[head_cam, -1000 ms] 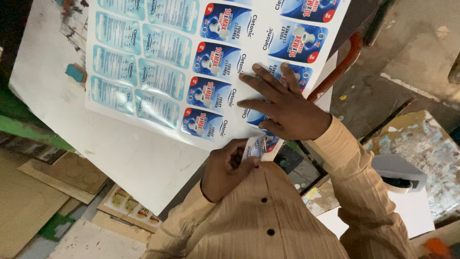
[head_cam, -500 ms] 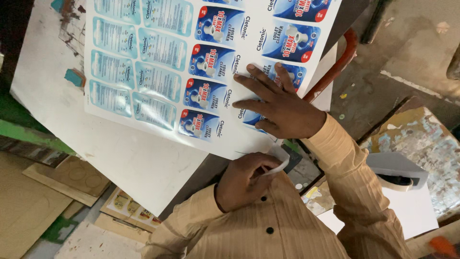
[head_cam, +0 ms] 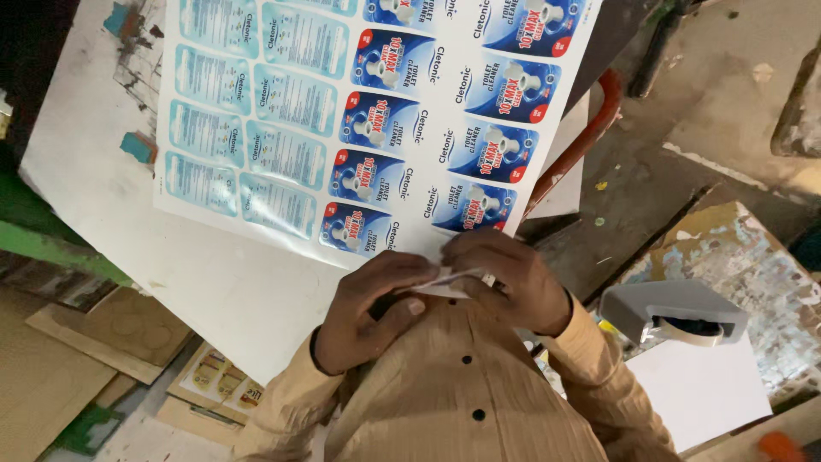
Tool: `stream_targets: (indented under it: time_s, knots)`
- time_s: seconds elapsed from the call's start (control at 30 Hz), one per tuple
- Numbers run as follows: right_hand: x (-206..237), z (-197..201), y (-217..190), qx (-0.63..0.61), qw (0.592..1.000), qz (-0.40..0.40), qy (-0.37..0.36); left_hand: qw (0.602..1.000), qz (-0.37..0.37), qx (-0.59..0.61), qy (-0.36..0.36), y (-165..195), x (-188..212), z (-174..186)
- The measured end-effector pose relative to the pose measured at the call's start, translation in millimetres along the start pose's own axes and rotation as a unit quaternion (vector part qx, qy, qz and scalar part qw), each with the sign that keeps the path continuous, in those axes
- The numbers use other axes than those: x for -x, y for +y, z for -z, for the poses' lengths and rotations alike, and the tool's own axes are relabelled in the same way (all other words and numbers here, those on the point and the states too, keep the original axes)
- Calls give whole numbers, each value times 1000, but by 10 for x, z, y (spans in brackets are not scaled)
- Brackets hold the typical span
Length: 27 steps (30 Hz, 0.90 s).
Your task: The person peels individual stickers from a large printed sheet laid on a white table. They lift each sticker from the sheet and set it aside, continuing across multiple rows of identical labels.
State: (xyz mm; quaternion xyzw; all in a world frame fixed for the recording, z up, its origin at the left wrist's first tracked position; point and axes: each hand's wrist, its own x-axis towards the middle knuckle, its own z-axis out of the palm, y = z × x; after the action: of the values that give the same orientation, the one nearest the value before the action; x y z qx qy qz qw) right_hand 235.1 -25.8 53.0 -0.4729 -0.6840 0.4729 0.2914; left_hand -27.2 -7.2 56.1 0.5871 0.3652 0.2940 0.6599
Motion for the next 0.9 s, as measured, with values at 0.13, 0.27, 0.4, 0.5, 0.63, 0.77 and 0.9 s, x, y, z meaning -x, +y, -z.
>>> stream_targets:
  time_s: [0.13, 0.27, 0.4, 0.5, 0.63, 0.77, 0.9]
  knots:
    - [369, -6, 346, -36, 921, -196, 334, 983, -61, -159, 68, -49, -232, -94]
    - [373, 97, 993, 45, 886, -304, 346, 952, -110, -272, 87, -209, -450, -195]
    - [278, -4, 1084, 206, 889, -324, 248, 912, -143, -372, 96, -367, -728, -424]
    - [325, -45, 964, 319, 862, -207, 336, 898, -160, -398, 104, -397, -767, -475]
    - [380, -92, 720, -162, 927, -202, 272, 944, -93, -311, 57, -410, -786, -378]
    - [450, -453, 607, -382, 849, -242, 275, 954, -128, -270, 32, -383, -777, -378]
    - [568, -584, 608, -247, 883, -258, 304, 926, -216, -307, 30, -292, -744, -492]
